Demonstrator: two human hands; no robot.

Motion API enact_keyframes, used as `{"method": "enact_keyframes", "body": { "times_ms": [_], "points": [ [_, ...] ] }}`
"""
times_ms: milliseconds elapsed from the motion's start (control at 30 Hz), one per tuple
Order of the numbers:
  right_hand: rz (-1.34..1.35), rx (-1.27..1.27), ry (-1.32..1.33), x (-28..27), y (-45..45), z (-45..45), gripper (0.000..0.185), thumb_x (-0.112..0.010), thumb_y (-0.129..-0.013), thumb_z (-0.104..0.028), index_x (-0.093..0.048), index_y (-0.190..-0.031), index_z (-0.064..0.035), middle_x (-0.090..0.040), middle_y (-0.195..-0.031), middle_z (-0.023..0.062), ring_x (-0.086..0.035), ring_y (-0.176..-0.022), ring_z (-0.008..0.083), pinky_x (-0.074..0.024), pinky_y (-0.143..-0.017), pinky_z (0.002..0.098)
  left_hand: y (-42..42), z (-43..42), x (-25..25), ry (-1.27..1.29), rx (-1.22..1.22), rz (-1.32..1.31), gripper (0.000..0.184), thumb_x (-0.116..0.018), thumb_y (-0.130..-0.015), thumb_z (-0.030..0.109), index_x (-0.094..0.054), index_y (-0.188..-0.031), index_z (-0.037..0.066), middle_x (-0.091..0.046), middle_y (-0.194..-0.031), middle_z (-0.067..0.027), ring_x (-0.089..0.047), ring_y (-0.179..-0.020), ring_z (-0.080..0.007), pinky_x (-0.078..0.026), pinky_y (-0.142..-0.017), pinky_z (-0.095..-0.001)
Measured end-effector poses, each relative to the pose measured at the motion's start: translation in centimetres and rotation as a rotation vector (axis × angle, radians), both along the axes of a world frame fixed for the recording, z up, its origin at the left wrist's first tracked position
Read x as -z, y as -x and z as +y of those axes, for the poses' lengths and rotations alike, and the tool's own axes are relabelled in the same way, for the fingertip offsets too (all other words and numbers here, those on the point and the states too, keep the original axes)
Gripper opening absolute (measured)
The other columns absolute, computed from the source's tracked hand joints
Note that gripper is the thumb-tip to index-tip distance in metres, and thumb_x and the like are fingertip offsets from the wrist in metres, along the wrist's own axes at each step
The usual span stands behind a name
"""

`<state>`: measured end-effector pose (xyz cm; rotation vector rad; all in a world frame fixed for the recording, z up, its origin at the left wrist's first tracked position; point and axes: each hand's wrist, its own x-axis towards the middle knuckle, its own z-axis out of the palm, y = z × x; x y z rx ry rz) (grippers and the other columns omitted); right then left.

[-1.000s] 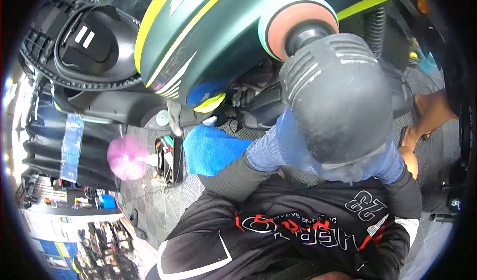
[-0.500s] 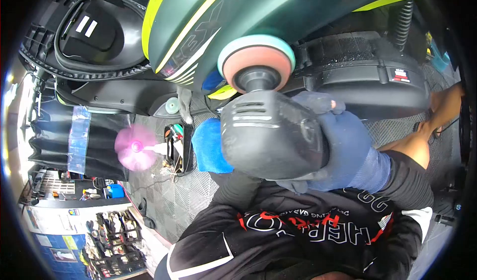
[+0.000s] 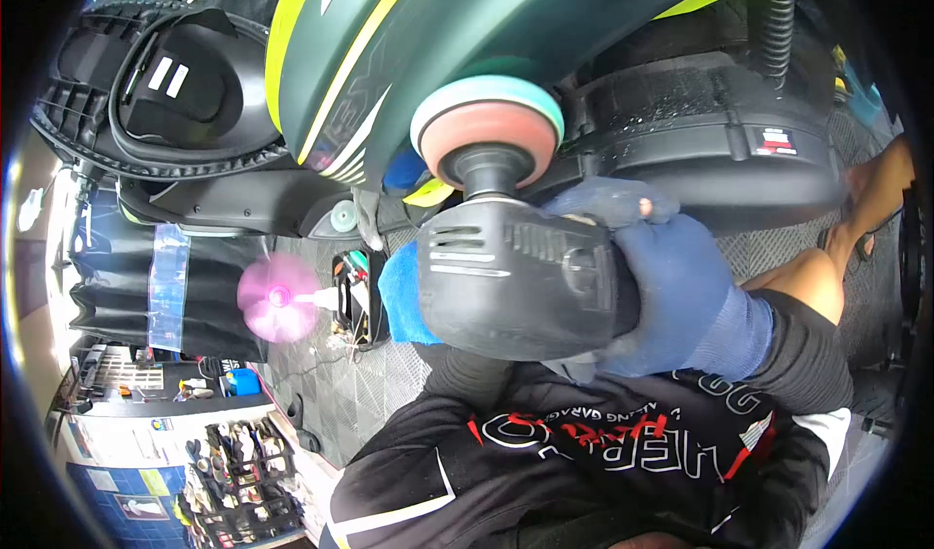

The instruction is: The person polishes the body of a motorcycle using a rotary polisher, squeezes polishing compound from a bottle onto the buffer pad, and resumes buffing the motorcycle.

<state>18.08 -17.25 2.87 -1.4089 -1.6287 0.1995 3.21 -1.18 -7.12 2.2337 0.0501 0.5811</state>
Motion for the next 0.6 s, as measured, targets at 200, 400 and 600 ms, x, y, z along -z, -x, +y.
{"method": "enact_keyframes", "body": {
  "times_ms": [200, 400, 600],
  "points": [
    [0.161, -0.009, -0.140, -1.1, -4.4, -3.6, 0.082, -0.096, -0.063, -0.033, -0.062, -0.132, -0.0033, -0.065, -0.129, 0.0202, -0.068, -0.115, 0.0380, -0.0535, -0.099, 0.0453, -6.1, -2.9, -6.6, 0.001, 0.033, -0.061, 0.060, -0.072, -0.093, 0.037, -0.059, -0.142, 0.005, -0.065, -0.139, -0.0113, -0.066, -0.122, -0.0270, -0.054, -0.103, -0.0384],
    [0.017, -0.145, -0.370, 0.3, -9.9, -5.8, 0.079, -0.093, -0.071, -0.032, -0.060, -0.137, -0.0027, -0.067, -0.133, 0.0176, -0.069, -0.117, 0.0282, -0.0530, -0.101, 0.0402, -13.3, -6.4, -13.4, -0.011, 0.208, -0.143, 0.060, -0.072, -0.092, 0.037, -0.060, -0.141, 0.004, -0.066, -0.138, -0.0117, -0.066, -0.122, -0.0275, -0.054, -0.103, -0.0387],
    [0.201, -0.096, -0.154, 3.1, -11.4, -7.8, 0.077, -0.092, -0.074, -0.032, -0.059, -0.138, -0.0036, -0.067, -0.133, 0.0146, -0.069, -0.115, 0.0266, -0.0531, -0.102, 0.0382, -15.5, -6.8, -14.5, -0.264, 0.445, -0.254, 0.061, -0.073, -0.092, 0.037, -0.060, -0.140, 0.003, -0.067, -0.137, -0.0121, -0.066, -0.121, -0.0280, -0.053, -0.103, -0.0390]
  ]
}}
